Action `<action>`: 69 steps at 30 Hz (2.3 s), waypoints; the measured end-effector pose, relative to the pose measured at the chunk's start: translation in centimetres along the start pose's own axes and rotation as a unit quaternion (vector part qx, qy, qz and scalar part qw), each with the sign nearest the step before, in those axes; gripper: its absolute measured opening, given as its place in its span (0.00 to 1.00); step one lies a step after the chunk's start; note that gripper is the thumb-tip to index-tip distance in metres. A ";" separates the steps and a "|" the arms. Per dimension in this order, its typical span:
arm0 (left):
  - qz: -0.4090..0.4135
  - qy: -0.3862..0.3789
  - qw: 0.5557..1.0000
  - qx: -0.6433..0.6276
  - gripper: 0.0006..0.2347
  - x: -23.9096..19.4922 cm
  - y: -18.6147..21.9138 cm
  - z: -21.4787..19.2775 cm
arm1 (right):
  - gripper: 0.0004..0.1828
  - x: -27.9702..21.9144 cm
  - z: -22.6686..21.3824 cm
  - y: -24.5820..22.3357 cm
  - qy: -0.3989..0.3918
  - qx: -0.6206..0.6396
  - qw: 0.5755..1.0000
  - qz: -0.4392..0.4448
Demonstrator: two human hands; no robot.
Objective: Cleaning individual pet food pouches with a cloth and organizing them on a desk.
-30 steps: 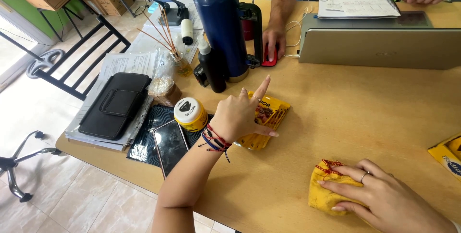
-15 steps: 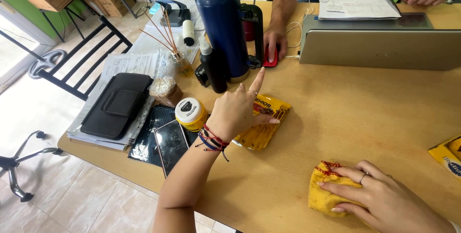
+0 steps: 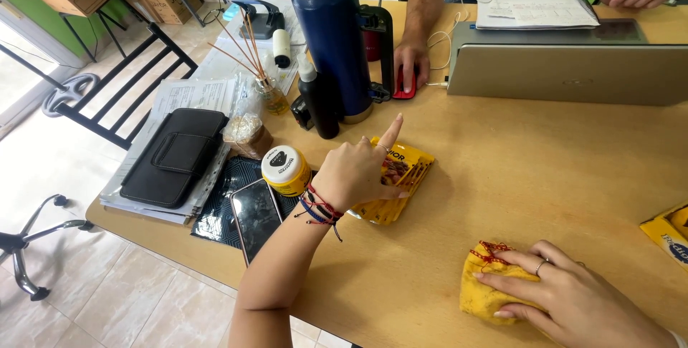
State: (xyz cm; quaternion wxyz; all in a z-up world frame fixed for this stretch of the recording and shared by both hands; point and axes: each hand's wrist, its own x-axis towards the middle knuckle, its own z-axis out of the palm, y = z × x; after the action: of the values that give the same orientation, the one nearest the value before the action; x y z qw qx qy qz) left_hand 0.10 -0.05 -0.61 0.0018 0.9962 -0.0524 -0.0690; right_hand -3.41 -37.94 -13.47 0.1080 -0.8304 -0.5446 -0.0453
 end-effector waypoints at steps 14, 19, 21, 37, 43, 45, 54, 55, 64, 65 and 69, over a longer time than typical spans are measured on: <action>-0.003 0.056 0.998 -0.005 0.56 -0.3 -0.5 -1.4 | 0.30 -0.2 0.4 0.0 0.022 -0.010 1.000 0.002; -0.015 0.089 0.996 -0.018 0.54 -1.9 0.1 -2.8 | 0.30 0.1 -0.2 -0.1 0.015 -0.013 1.000 -0.004; -0.004 0.137 0.990 -0.021 0.53 -3.2 1.0 -3.6 | 0.30 0.1 -0.6 -0.2 0.030 -0.013 0.999 -0.013; 0.094 0.139 0.986 0.003 0.41 2.8 13.7 9.9 | 0.31 -1.0 -3.1 -2.5 0.001 -0.002 0.998 -0.057; 0.064 0.213 0.974 0.041 0.25 5.0 14.5 14.5 | 0.29 -1.2 -2.4 -2.2 -0.011 -0.005 0.997 -0.082; 0.039 0.172 0.982 0.066 0.31 4.9 14.5 14.7 | 0.29 -1.0 -2.5 -2.2 -0.042 0.014 0.996 -0.083; 0.023 0.173 0.982 0.077 0.21 5.8 14.1 16.8 | 0.30 -0.6 -2.6 -3.0 -0.015 0.004 0.997 -0.073; 0.025 0.175 0.981 0.077 0.21 5.8 14.0 16.8 | 0.30 -0.5 -2.6 -2.9 -0.015 0.002 0.997 -0.071; 0.200 0.337 0.919 -0.050 0.21 4.3 17.8 5.5 | 0.24 1.9 -2.4 -2.3 0.042 -0.010 0.999 -0.028; 0.263 0.316 0.906 -0.104 0.21 4.8 19.0 4.7 | 0.24 1.9 -1.9 -1.9 0.046 -0.018 0.999 -0.017; 0.443 0.297 0.804 -0.263 0.21 7.8 24.6 0.8 | 0.24 2.8 -1.0 -0.7 0.092 -0.001 0.995 -0.031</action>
State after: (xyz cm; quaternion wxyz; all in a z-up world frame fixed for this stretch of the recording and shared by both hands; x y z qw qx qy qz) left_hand 5.13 -25.31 -2.18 0.3098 0.7973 -0.4652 0.2278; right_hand -2.91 -35.42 -11.85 0.1552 -0.8056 -0.5578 -0.1255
